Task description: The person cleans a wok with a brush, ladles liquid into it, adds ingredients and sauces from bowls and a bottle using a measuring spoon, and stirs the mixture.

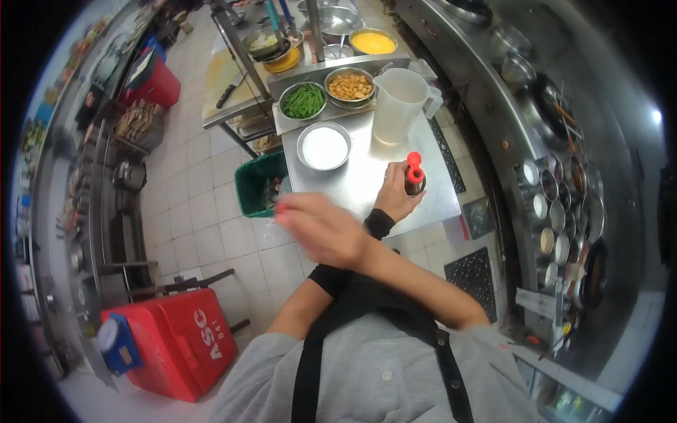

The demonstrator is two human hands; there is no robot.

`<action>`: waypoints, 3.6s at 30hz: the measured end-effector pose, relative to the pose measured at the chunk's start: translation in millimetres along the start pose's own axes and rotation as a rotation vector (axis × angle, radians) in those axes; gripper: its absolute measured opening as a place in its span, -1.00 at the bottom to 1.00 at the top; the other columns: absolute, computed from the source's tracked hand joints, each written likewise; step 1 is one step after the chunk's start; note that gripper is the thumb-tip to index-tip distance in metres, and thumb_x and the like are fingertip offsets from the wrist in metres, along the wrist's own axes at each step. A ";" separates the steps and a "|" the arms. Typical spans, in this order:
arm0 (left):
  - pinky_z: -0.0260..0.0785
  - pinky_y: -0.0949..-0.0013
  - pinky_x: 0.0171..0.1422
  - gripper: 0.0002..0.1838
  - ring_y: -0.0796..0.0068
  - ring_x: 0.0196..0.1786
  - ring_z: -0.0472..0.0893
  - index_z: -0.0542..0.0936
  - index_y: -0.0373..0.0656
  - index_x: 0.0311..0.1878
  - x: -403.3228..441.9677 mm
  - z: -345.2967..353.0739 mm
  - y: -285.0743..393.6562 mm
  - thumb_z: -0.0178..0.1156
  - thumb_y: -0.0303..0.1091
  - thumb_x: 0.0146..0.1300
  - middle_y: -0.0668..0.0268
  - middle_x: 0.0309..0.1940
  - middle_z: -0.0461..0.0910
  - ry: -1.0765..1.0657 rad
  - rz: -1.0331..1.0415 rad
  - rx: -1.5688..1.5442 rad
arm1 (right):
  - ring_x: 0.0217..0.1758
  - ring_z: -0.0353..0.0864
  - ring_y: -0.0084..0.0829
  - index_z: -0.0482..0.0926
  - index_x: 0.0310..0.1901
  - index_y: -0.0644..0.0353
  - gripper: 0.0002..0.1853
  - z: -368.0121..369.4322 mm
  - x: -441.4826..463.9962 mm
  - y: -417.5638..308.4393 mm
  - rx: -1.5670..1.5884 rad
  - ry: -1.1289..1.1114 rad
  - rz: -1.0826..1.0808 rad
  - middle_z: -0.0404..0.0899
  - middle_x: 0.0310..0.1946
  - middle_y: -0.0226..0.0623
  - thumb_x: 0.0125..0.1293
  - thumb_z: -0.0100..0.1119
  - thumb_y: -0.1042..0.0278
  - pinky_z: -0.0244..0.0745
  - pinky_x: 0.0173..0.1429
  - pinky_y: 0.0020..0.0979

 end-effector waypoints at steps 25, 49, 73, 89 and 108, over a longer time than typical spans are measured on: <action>0.50 0.32 0.11 -0.34 0.44 -0.06 0.64 0.49 -0.28 0.12 -84.4 130.1 193.2 0.56 -0.36 -0.08 0.25 -0.12 0.63 -0.971 -0.012 -0.360 | 0.17 0.60 -0.23 0.47 0.33 0.20 -0.40 -349.9 -293.5 -217.0 -0.559 0.518 1.235 0.55 0.21 -0.12 0.22 0.39 0.48 0.56 0.21 -0.31; 0.15 0.18 0.52 -0.04 0.27 0.48 0.26 0.18 -0.16 0.58 -257.7 739.9 493.9 0.31 0.11 0.23 0.23 0.59 0.11 -2.123 -0.543 -1.259 | 0.08 0.68 -0.31 0.34 0.28 0.35 -0.12 -731.7 -457.7 -370.1 -1.265 1.350 0.923 0.61 0.07 -0.10 -0.08 0.65 0.37 0.56 0.23 -0.30; 0.48 0.38 -0.36 -0.81 0.54 -0.49 0.62 0.78 -0.27 -0.20 -291.3 1089.6 534.4 0.25 -0.37 0.39 0.28 -0.55 0.65 -1.403 -0.459 -0.296 | 0.09 0.71 -0.08 0.27 0.35 0.26 -0.09 -1174.5 -613.1 -407.5 -1.249 1.116 1.328 0.66 0.03 0.00 -0.01 0.57 0.26 0.56 0.22 -0.19; 0.53 0.20 -0.15 -0.79 0.20 -0.34 0.73 0.80 -0.14 -0.26 -193.1 1239.0 633.9 0.25 -0.30 0.40 0.08 -0.42 0.73 -1.372 -0.018 -0.013 | 0.04 0.66 0.23 0.34 0.12 0.24 -0.25 -1381.7 -609.4 -358.0 -1.197 0.321 1.923 0.65 -0.07 0.21 -0.12 0.52 0.25 0.60 0.09 0.06; 0.54 0.32 -0.25 -0.78 0.47 -0.45 0.70 0.79 -0.23 -0.26 -193.4 1260.6 648.3 0.24 -0.33 0.40 0.19 -0.50 0.72 -1.401 -0.052 -0.076 | 0.00 0.67 0.23 0.33 0.08 0.25 -0.24 -1409.5 -628.3 -367.3 -1.255 0.316 1.848 0.67 -0.14 0.19 -0.14 0.56 0.26 0.60 0.07 0.07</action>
Point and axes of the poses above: each hand's wrist, its own x-axis towards the middle knuckle, its own z-axis out of the palm, y = z × x, the point moved 1 cm from there along x, towards the middle knuckle
